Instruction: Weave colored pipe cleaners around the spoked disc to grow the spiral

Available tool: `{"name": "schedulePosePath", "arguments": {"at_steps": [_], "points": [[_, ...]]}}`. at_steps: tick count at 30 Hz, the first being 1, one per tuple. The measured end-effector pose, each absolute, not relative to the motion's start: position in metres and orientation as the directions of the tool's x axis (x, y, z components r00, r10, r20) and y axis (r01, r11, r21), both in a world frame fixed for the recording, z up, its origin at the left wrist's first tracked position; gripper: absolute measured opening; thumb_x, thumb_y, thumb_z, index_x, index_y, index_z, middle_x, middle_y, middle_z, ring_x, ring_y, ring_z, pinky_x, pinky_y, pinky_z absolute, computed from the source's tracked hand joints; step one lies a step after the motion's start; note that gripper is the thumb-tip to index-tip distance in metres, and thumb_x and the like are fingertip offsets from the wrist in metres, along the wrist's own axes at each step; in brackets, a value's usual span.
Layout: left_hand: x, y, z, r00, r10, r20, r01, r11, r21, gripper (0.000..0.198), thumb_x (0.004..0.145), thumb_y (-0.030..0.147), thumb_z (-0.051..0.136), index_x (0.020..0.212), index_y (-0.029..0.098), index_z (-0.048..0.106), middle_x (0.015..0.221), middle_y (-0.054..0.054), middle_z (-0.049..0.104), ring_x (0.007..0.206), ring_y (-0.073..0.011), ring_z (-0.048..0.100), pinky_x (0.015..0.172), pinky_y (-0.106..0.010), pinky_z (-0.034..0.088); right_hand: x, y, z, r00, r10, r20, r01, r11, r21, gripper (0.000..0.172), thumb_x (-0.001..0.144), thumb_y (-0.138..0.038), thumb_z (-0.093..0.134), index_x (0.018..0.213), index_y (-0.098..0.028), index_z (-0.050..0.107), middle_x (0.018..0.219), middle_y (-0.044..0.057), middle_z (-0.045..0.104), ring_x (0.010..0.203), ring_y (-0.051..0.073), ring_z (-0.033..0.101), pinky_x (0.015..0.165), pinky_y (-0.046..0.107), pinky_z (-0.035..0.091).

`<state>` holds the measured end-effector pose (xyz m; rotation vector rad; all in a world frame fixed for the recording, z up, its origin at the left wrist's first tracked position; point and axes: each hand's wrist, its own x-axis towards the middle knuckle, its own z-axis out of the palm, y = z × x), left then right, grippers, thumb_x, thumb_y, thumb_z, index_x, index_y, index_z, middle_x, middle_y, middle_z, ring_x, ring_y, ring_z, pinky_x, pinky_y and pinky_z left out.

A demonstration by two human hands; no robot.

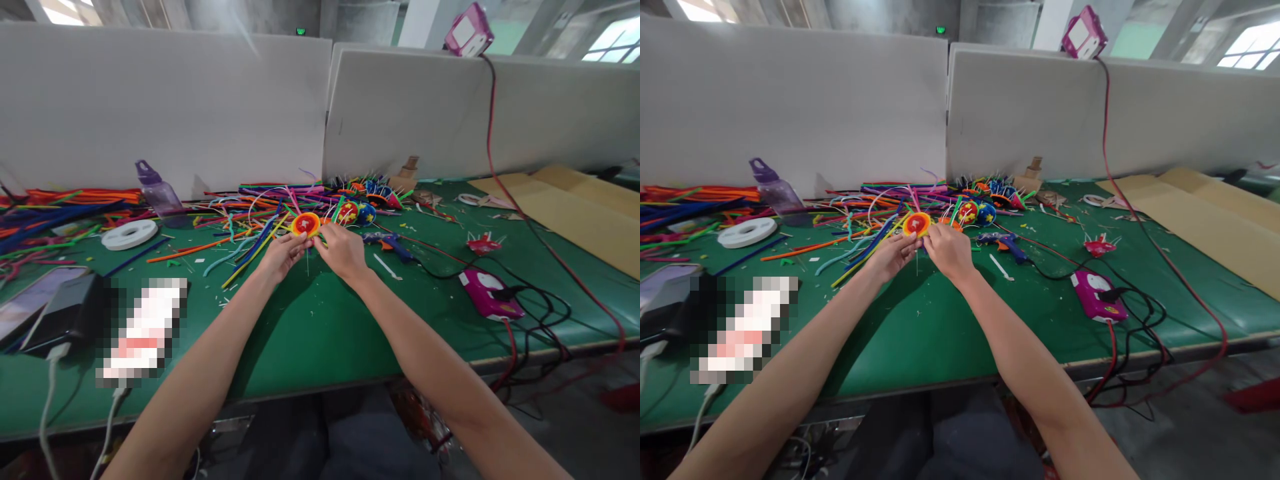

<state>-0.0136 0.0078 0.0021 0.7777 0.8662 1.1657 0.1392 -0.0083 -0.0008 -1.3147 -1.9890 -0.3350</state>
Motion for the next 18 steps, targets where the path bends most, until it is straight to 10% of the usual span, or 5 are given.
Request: {"name": "schedulePosePath", "arguments": {"at_steps": [6,11,18], "points": [[-0.017,0.01,0.002,0.145,0.979,-0.144,-0.394,0.191,0.899,0.01,0.074,0.012,0.076,0.075,0.012,0.066,0.068,-0.004,0.073,0.062,-0.0086,0.069,0.055,-0.015,0.047,0.136,-0.011,0.0,-0.194,0.702,0.686,0.833,0.487,-0.263,0.024,0.093,-0.026,0.047,0.086,-0.018,0.069,0.09,0.011,0.07,0.084,0.022,0.062,0.067,0.031,0.042],[-0.025,0.014,-0.001,0.169,0.981,-0.096,-0.346,0.151,0.926,0.015,0.071,0.017,0.08,0.073,0.013,0.065,0.067,-0.003,0.072,0.064,-0.0084,0.069,0.056,-0.014,0.047,0.139,-0.008,0.006,-0.083,0.843,0.531,0.515,0.493,-0.702,0.021,0.085,-0.03,0.057,0.07,-0.02,0.067,0.072,0.004,0.067,0.069,0.018,0.061,0.067,0.031,0.044],[-0.038,0.013,0.001,0.379,0.925,-0.032,-0.324,0.165,0.931,0.015,0.069,0.017,0.08,0.081,0.014,0.07,0.073,-0.003,0.073,0.062,-0.0069,0.067,0.062,-0.015,0.051,0.15,-0.003,0.016,-0.408,0.913,-0.005,-0.077,-0.039,-0.996,0.017,0.071,-0.035,0.071,0.071,-0.018,0.068,0.063,0.001,0.062,0.059,0.012,0.056,0.052,0.026,0.039]]}}
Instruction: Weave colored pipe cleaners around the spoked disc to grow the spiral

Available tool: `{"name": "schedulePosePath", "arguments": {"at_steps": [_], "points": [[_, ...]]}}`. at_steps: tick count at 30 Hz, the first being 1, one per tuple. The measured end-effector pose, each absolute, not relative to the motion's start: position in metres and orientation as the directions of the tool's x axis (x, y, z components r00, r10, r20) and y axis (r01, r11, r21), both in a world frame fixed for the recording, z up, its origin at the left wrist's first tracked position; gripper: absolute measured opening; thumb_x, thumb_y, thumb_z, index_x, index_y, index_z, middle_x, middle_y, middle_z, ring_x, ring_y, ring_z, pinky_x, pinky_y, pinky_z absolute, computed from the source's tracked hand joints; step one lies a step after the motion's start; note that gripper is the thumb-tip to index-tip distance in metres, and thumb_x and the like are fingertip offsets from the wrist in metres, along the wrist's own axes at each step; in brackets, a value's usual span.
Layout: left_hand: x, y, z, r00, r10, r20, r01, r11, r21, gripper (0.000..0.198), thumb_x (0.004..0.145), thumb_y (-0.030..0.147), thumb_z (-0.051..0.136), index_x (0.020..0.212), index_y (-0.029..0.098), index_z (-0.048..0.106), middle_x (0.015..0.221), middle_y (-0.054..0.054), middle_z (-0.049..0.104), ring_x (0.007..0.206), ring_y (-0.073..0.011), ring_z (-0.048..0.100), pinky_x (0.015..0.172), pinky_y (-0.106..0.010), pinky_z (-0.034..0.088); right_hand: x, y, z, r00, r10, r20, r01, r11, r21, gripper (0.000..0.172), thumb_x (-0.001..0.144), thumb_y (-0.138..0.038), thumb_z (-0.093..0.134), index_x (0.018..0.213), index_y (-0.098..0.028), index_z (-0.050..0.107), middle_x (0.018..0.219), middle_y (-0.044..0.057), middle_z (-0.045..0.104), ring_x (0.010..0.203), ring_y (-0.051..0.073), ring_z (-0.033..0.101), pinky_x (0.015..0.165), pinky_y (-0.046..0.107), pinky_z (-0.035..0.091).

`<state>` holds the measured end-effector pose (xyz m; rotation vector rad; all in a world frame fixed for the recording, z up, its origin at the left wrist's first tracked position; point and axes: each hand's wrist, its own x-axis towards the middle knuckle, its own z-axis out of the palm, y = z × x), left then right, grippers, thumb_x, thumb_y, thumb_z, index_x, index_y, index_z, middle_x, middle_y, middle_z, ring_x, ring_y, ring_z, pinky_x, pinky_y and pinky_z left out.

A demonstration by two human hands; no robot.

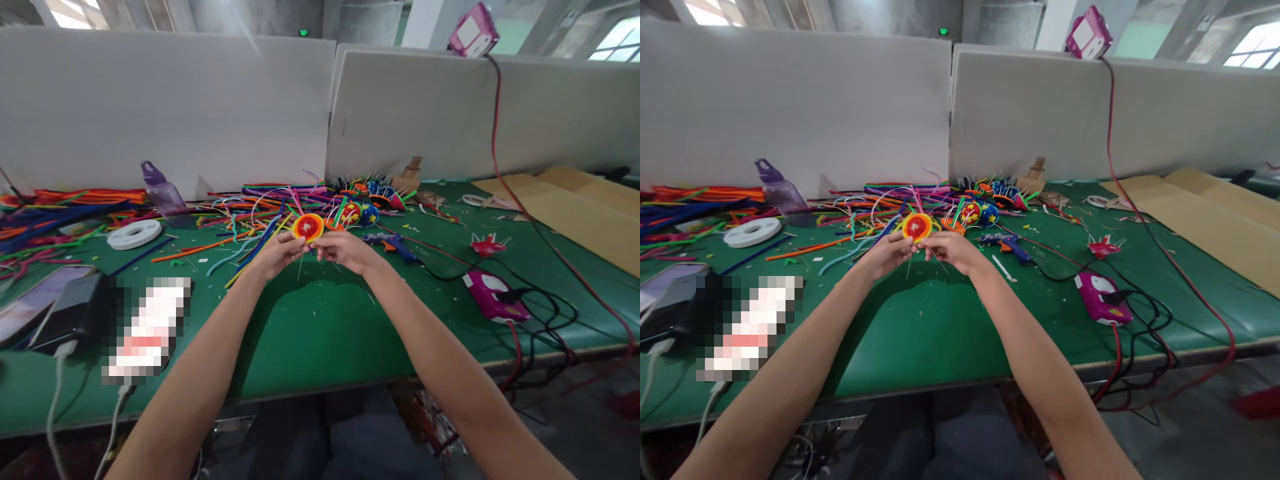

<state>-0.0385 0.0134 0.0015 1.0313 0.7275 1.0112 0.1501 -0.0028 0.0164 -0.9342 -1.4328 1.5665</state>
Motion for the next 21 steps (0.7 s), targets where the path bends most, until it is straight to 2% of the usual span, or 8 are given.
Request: {"name": "schedulePosePath", "arguments": {"at_steps": [5,8,11,14,16,18,19,21], "points": [[-0.04,0.01,0.002,0.485,0.874,-0.011,-0.326,0.192,0.926,0.021,0.064,0.018,0.083,0.081,0.015,0.072,0.071,-0.002,0.072,0.06,-0.0073,0.065,0.061,-0.017,0.051,0.148,-0.007,0.013,-0.637,0.77,-0.046,-0.233,-0.249,-0.94,0.018,0.068,-0.032,0.074,0.065,-0.02,0.06,0.059,-0.002,0.052,0.059,0.011,0.05,0.054,0.026,0.042],[-0.04,0.008,0.002,0.51,0.859,-0.036,-0.311,0.224,0.924,0.02,0.063,0.018,0.084,0.078,0.014,0.071,0.068,-0.003,0.071,0.059,-0.0084,0.065,0.061,-0.019,0.05,0.148,-0.009,0.011,-0.703,0.711,-0.019,-0.249,-0.271,-0.93,0.023,0.066,-0.034,0.076,0.063,-0.02,0.058,0.058,-0.003,0.048,0.059,0.011,0.049,0.055,0.026,0.042],[-0.039,0.009,0.002,0.473,0.881,-0.032,-0.332,0.212,0.919,0.02,0.063,0.017,0.084,0.079,0.015,0.071,0.07,-0.003,0.072,0.06,-0.0086,0.066,0.063,-0.019,0.051,0.149,-0.006,0.01,-0.673,0.74,-0.019,-0.214,-0.219,-0.952,0.025,0.069,-0.04,0.074,0.066,-0.02,0.059,0.059,-0.003,0.049,0.06,0.011,0.049,0.055,0.026,0.042],[-0.036,0.011,0.001,0.351,0.936,-0.005,-0.373,0.145,0.916,0.019,0.066,0.017,0.082,0.081,0.015,0.071,0.071,-0.003,0.073,0.063,-0.0085,0.067,0.065,-0.018,0.05,0.149,0.0,0.009,-0.485,0.874,0.038,-0.125,-0.026,-0.992,0.026,0.073,-0.045,0.069,0.075,-0.02,0.062,0.064,-0.001,0.055,0.061,0.013,0.053,0.055,0.027,0.042],[-0.034,0.014,0.0,0.259,0.966,-0.001,-0.388,0.106,0.915,0.017,0.068,0.017,0.081,0.082,0.015,0.071,0.07,-0.003,0.073,0.064,-0.0089,0.067,0.064,-0.018,0.05,0.147,0.002,0.007,-0.249,0.946,0.207,0.002,0.214,-0.977,0.026,0.073,-0.043,0.07,0.08,-0.019,0.063,0.07,0.001,0.06,0.064,0.014,0.056,0.058,0.028,0.044],[-0.032,0.015,-0.001,0.189,0.982,-0.003,-0.399,0.08,0.914,0.016,0.069,0.016,0.08,0.082,0.015,0.07,0.07,-0.003,0.073,0.064,-0.0089,0.068,0.062,-0.017,0.049,0.145,0.001,0.006,-0.04,0.889,0.456,0.221,0.453,-0.864,0.023,0.075,-0.038,0.071,0.086,-0.019,0.064,0.075,0.002,0.063,0.069,0.016,0.058,0.065,0.03,0.046],[-0.031,0.016,-0.001,0.165,0.986,-0.009,-0.399,0.075,0.914,0.015,0.069,0.016,0.08,0.081,0.014,0.07,0.07,-0.003,0.073,0.064,-0.0086,0.067,0.061,-0.017,0.049,0.143,0.0,0.005,0.003,0.824,0.567,0.349,0.531,-0.773,0.02,0.077,-0.034,0.07,0.089,-0.019,0.065,0.077,0.003,0.064,0.072,0.017,0.059,0.069,0.031,0.047],[-0.029,0.016,-0.002,0.132,0.991,-0.037,-0.398,0.087,0.913,0.015,0.07,0.016,0.08,0.078,0.013,0.068,0.069,-0.003,0.072,0.061,-0.0075,0.066,0.06,-0.016,0.049,0.141,-0.004,0.003,-0.037,0.708,0.706,0.562,0.599,-0.571,0.013,0.083,-0.029,0.065,0.092,-0.019,0.066,0.083,0.006,0.066,0.079,0.019,0.061,0.075,0.032,0.048]]}}
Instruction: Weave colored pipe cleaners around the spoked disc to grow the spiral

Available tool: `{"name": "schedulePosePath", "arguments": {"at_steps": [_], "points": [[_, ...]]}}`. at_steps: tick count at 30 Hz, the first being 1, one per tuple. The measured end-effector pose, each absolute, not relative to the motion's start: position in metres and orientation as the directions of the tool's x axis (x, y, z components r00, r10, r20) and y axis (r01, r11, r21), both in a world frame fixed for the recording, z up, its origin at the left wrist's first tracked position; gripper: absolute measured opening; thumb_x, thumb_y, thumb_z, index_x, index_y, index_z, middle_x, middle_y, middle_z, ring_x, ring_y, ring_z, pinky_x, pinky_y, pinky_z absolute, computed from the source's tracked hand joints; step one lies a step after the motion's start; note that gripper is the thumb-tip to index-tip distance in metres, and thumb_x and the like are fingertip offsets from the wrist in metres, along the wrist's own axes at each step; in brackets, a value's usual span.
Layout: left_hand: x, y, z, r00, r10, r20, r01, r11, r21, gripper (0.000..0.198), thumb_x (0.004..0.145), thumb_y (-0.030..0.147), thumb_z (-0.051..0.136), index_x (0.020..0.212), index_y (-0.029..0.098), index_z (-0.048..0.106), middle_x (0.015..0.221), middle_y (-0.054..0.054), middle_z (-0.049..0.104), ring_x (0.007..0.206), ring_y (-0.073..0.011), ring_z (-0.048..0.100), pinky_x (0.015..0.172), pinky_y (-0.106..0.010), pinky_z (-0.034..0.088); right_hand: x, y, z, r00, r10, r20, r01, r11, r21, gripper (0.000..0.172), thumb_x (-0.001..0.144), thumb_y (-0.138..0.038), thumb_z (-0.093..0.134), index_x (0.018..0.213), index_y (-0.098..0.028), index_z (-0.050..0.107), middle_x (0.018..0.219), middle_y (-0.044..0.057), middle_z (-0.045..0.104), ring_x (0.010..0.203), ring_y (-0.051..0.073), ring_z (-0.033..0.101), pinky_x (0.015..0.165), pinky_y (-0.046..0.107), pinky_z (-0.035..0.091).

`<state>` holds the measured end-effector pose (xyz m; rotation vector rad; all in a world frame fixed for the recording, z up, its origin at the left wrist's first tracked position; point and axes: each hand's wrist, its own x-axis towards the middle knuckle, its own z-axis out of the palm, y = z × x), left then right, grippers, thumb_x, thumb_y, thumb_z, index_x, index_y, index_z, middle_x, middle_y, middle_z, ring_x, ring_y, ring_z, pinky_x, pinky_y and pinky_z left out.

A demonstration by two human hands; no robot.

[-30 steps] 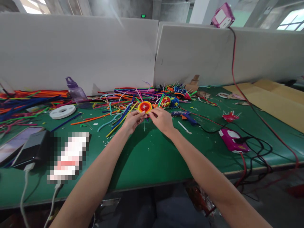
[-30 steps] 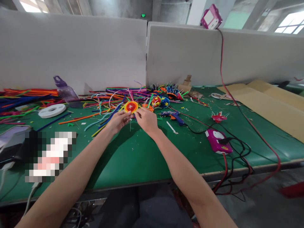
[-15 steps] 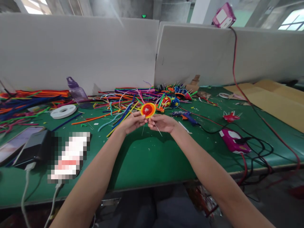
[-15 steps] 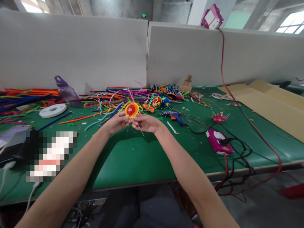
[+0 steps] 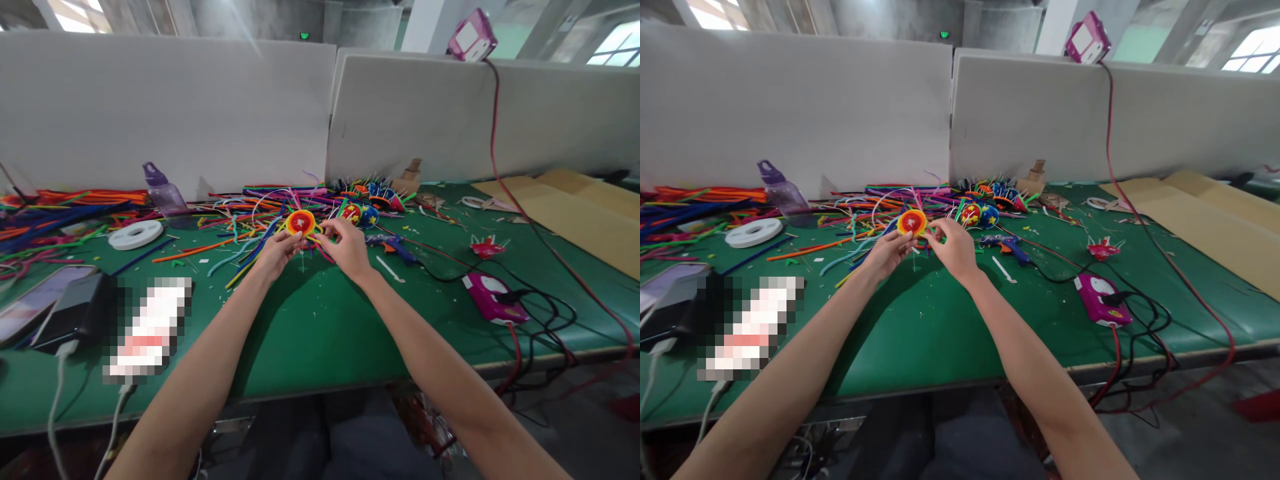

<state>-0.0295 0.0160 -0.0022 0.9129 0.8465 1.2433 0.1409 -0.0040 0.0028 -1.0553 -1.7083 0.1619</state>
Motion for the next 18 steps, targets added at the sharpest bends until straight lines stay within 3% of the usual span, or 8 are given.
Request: {"name": "schedulePosePath", "arguments": {"at_steps": [3,8,14,18], "points": [[-0.027,0.016,-0.003,0.122,0.986,-0.112,-0.394,0.152,0.907,0.015,0.071,0.015,0.079,0.076,0.013,0.066,0.067,-0.003,0.071,0.059,-0.0069,0.066,0.057,-0.015,0.048,0.139,-0.009,0.0,-0.181,0.643,0.745,0.717,0.604,-0.347,0.012,0.09,-0.023,0.057,0.092,-0.019,0.068,0.09,0.008,0.07,0.089,0.021,0.064,0.08,0.033,0.048],[-0.022,0.013,-0.002,0.137,0.977,-0.164,-0.425,0.207,0.881,0.01,0.075,0.009,0.074,0.076,0.013,0.064,0.068,-0.002,0.071,0.063,-0.0077,0.068,0.058,-0.014,0.049,0.141,-0.006,-0.005,-0.256,0.584,0.77,0.775,0.6,-0.198,0.017,0.092,-0.02,0.054,0.091,-0.018,0.071,0.09,0.008,0.074,0.091,0.022,0.066,0.079,0.033,0.05],[-0.019,0.009,0.003,0.137,0.973,-0.187,-0.423,0.228,0.877,0.012,0.077,0.007,0.071,0.073,0.014,0.062,0.066,-0.002,0.071,0.061,-0.0076,0.068,0.057,-0.014,0.049,0.142,-0.004,-0.007,-0.232,0.578,0.782,0.805,0.565,-0.179,0.019,0.092,-0.02,0.053,0.093,-0.016,0.072,0.092,0.009,0.075,0.089,0.023,0.068,0.075,0.032,0.05],[-0.017,0.009,0.002,0.139,0.976,-0.167,-0.426,0.211,0.88,0.012,0.076,0.008,0.072,0.072,0.014,0.062,0.066,-0.003,0.072,0.061,-0.0074,0.068,0.057,-0.014,0.048,0.139,-0.005,-0.008,-0.172,0.637,0.751,0.815,0.52,-0.255,0.018,0.091,-0.02,0.054,0.089,-0.017,0.072,0.09,0.01,0.075,0.086,0.023,0.068,0.073,0.032,0.049]]}}
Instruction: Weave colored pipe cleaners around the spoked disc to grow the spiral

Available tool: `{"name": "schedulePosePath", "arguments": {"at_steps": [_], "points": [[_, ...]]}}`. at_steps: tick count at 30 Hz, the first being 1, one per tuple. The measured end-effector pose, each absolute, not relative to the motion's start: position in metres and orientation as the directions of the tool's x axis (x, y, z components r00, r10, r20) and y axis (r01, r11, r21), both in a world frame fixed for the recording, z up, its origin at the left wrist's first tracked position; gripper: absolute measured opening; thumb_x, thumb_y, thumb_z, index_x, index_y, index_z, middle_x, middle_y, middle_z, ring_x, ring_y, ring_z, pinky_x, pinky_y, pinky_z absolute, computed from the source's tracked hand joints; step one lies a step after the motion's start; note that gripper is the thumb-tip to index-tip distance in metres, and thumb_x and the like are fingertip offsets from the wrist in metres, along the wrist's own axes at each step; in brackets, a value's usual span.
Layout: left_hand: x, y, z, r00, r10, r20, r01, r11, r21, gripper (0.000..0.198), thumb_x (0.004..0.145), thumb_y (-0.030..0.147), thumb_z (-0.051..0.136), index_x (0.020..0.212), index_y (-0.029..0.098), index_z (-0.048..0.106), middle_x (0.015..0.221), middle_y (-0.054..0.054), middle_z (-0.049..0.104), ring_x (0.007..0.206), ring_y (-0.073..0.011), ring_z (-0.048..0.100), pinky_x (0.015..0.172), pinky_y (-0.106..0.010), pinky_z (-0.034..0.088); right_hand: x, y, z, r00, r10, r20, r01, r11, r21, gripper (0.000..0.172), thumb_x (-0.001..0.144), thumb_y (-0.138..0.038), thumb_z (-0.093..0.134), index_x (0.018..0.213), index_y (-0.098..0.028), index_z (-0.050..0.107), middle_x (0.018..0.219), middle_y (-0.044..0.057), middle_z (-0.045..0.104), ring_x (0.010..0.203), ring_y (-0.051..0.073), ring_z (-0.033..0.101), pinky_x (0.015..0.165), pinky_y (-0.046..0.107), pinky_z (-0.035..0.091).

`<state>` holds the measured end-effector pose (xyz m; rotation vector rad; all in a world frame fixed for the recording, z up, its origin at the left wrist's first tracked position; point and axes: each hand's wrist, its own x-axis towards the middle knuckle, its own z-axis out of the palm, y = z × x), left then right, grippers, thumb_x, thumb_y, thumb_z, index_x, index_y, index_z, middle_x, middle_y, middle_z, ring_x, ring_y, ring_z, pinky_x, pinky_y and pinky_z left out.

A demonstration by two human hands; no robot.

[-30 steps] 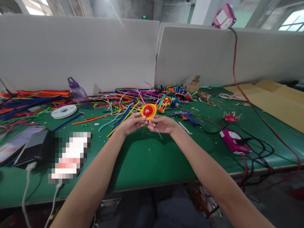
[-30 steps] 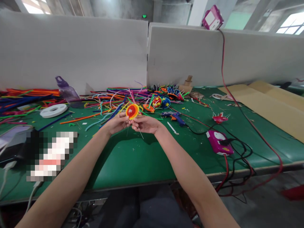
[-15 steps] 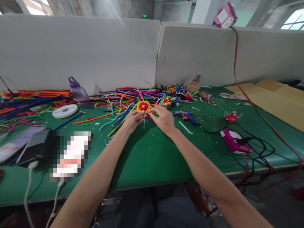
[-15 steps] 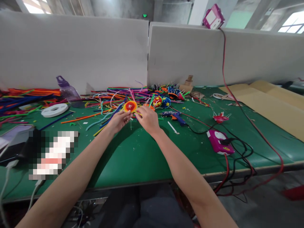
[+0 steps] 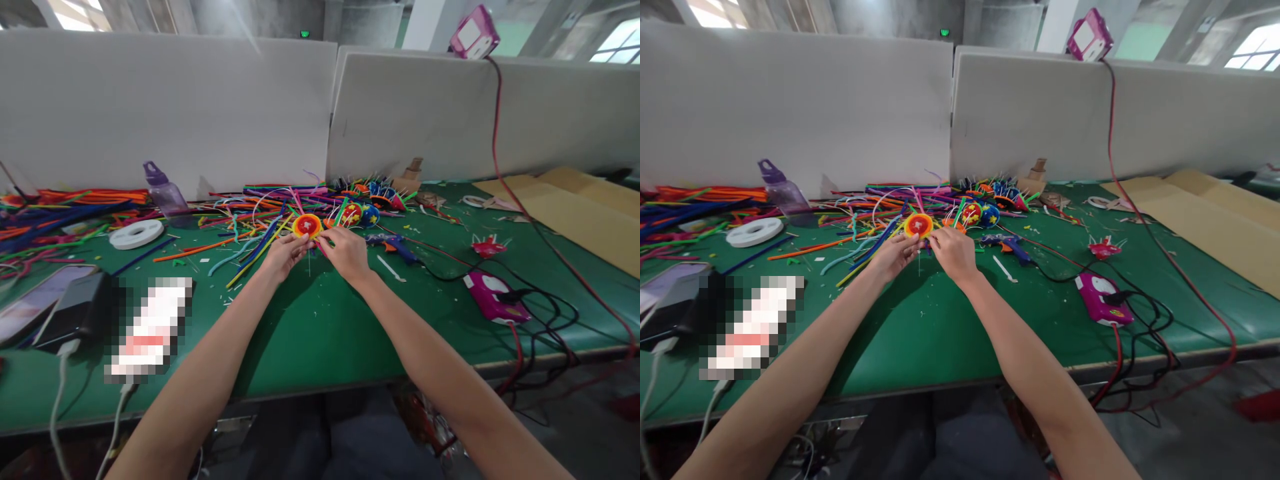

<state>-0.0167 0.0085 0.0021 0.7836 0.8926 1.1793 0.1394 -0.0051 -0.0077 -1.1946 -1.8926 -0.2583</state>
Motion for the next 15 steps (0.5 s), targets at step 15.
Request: {"name": "schedulePosePath", "arguments": {"at_steps": [15], "points": [[-0.034,0.018,-0.005,0.223,0.971,0.09,-0.234,-0.036,0.972,0.028,0.061,0.032,0.084,0.076,0.015,0.068,0.071,-0.003,0.072,0.067,-0.0122,0.066,0.068,-0.026,0.046,0.138,0.003,-0.002,-0.172,0.955,0.241,-0.034,0.239,-0.97,0.015,0.073,-0.032,0.068,0.071,-0.018,0.064,0.069,0.004,0.07,0.069,0.018,0.066,0.068,0.032,0.047]]}}
